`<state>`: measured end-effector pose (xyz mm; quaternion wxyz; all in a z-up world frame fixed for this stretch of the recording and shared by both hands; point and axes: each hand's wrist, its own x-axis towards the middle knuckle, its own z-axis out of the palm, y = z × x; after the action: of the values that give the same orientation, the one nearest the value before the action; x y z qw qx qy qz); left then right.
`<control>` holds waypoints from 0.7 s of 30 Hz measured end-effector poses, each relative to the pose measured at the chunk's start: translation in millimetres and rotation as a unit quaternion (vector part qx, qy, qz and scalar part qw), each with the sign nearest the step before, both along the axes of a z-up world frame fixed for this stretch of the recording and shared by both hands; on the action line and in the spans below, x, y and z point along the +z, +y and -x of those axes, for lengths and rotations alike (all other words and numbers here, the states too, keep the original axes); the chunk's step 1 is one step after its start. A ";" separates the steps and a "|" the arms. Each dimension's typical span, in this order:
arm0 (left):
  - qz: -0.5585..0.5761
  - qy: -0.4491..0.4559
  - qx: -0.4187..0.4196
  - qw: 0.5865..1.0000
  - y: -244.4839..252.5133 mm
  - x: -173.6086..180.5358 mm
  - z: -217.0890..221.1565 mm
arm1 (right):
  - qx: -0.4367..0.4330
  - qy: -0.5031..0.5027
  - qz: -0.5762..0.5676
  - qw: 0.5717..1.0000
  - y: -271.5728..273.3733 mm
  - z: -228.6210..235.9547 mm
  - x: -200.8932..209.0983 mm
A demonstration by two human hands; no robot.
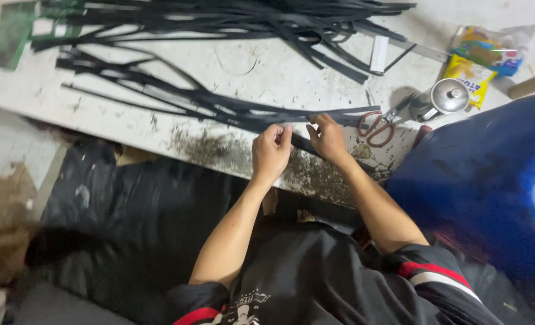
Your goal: The person picks up black rubber strips, bends them into a curved shape, and secures them with colorful clothespins on a drying rack. They then use a small roller tool on a blue container to smooth or flatten the strips before repeating the process.
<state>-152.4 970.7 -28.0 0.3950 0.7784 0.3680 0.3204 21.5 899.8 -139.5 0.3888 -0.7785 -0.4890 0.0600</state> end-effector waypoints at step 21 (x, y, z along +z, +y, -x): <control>-0.097 0.062 -0.266 0.957 95.9 5.1 -41.7 | 0.011 -0.068 0.140 0.988 14.8 -27.9 47.2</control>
<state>-110.6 1066.6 -22.9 0.3649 0.9011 0.1382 0.1893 49.5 914.6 -92.3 0.2412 -0.8218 -0.5101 0.0789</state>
